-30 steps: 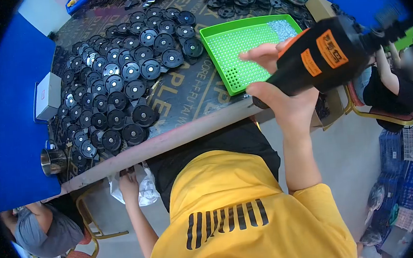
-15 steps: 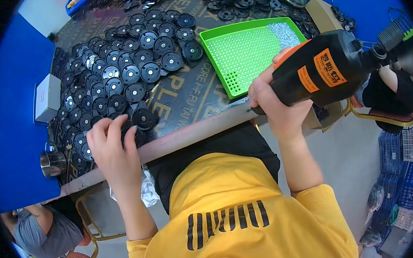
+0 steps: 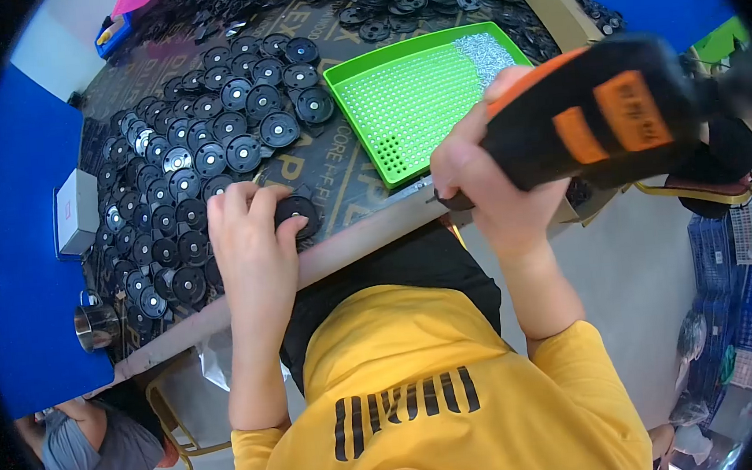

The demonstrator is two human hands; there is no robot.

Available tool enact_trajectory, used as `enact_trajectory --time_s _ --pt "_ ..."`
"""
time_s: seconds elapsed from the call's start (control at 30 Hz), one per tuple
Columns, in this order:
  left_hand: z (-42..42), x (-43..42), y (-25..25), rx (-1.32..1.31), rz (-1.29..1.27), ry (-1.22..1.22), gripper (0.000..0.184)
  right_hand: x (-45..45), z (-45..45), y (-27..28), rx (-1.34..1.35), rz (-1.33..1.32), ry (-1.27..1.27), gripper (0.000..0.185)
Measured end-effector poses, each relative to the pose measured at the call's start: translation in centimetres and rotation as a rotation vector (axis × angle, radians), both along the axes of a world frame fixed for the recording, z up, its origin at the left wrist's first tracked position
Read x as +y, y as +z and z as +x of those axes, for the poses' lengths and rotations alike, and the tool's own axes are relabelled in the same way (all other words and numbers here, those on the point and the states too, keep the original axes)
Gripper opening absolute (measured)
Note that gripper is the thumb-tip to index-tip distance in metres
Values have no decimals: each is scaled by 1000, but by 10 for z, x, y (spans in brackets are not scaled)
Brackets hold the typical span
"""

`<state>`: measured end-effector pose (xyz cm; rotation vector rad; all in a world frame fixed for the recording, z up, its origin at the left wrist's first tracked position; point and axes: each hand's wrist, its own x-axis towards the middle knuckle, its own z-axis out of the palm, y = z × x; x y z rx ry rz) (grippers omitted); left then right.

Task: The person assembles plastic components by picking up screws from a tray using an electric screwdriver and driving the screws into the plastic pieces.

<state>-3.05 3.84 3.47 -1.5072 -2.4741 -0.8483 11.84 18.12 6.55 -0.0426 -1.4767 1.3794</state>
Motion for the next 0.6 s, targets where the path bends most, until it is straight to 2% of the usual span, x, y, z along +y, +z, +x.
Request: enact_trajectory --time_s 0.03,0.13,0.2,0.27,0.37,0.53,0.6 --pt "1 3 -3 -21 12 -19 26 0 -2 6 89 -53 23 39" --pt "9 9 -6 -205 -22 -55 27 16 -8 12 119 98 -14 39" --pt "10 11 -6 -243 -21 -84 28 15 -19 7 -5 64 -138 36" --pt "10 15 -7 -285 -21 -116 29 26 -28 -3 -15 121 -145 35" --pt "5 16 -7 -318 -9 -160 40 29 -38 -8 -45 65 -154 33" --pt "2 18 -17 -502 13 -299 32 32 -46 -8 -83 128 -176 30" --pt "5 23 -18 -1184 132 -320 24 33 -47 -9 -85 132 -176 30"
